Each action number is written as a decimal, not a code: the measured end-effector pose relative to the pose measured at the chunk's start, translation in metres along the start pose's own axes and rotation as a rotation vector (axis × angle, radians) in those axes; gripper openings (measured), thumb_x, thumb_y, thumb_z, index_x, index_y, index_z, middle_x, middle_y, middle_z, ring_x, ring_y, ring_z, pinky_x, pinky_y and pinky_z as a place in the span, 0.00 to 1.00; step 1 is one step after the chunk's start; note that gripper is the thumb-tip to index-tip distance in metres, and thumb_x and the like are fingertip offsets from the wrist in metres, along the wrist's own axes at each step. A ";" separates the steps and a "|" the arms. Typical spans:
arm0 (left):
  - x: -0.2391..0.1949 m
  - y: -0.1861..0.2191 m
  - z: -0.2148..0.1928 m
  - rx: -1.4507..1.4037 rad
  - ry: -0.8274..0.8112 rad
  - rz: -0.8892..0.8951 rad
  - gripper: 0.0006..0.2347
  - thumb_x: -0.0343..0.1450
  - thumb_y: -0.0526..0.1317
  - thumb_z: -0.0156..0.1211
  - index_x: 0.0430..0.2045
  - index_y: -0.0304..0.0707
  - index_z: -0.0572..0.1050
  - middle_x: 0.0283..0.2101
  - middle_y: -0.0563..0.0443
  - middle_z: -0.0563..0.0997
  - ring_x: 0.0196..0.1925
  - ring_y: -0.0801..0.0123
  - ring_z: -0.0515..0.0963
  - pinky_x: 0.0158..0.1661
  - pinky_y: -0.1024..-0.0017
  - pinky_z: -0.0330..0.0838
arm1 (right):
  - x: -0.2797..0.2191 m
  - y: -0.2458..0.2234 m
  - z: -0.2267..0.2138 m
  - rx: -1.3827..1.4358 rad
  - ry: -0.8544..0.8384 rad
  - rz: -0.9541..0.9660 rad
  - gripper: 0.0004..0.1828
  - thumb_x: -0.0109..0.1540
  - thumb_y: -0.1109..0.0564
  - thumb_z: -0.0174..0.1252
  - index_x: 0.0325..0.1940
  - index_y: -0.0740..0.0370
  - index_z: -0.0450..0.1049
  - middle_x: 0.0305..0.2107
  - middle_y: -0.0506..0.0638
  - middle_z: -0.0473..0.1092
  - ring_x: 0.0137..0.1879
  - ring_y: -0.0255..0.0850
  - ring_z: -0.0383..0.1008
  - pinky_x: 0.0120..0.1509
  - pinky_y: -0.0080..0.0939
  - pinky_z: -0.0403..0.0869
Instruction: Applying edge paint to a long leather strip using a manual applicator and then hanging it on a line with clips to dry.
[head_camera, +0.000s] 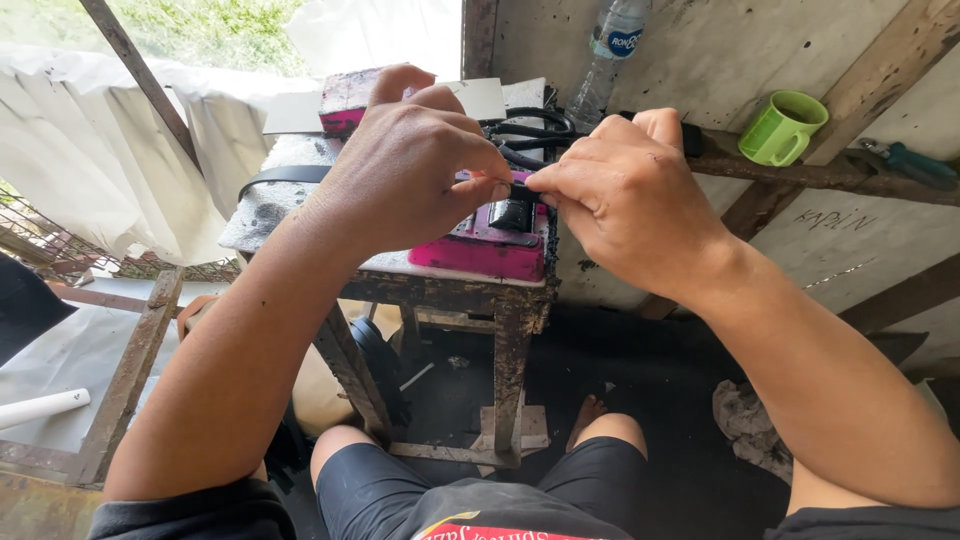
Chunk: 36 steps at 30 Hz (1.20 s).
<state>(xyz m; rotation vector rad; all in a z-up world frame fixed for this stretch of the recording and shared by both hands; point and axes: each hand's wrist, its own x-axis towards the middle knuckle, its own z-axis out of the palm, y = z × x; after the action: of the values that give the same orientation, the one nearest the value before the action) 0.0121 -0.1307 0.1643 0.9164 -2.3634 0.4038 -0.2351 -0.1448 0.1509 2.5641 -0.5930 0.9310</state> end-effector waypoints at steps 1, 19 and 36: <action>-0.002 -0.001 -0.002 0.002 0.002 -0.002 0.05 0.73 0.47 0.68 0.30 0.54 0.87 0.27 0.59 0.84 0.38 0.61 0.78 0.56 0.50 0.54 | 0.000 0.000 -0.001 0.000 0.000 -0.003 0.07 0.65 0.63 0.67 0.44 0.53 0.85 0.34 0.39 0.80 0.43 0.42 0.74 0.53 0.52 0.56; -0.058 -0.047 -0.028 -0.029 -0.094 -0.194 0.03 0.71 0.48 0.69 0.31 0.57 0.86 0.33 0.62 0.85 0.41 0.66 0.77 0.60 0.53 0.52 | 0.003 0.001 0.006 0.013 -0.006 -0.018 0.07 0.64 0.65 0.69 0.41 0.53 0.85 0.34 0.40 0.80 0.43 0.40 0.73 0.53 0.48 0.55; -0.008 -0.010 0.005 -0.040 -0.034 -0.008 0.04 0.72 0.48 0.68 0.32 0.58 0.87 0.34 0.66 0.86 0.41 0.67 0.78 0.57 0.52 0.52 | -0.053 0.024 -0.038 -0.064 -0.052 0.120 0.10 0.63 0.66 0.70 0.41 0.49 0.85 0.34 0.36 0.78 0.44 0.37 0.73 0.59 0.44 0.53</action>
<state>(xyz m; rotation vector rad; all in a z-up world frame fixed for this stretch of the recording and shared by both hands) 0.0220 -0.1362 0.1564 0.9205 -2.3896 0.3386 -0.3037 -0.1339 0.1477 2.5259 -0.7861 0.8707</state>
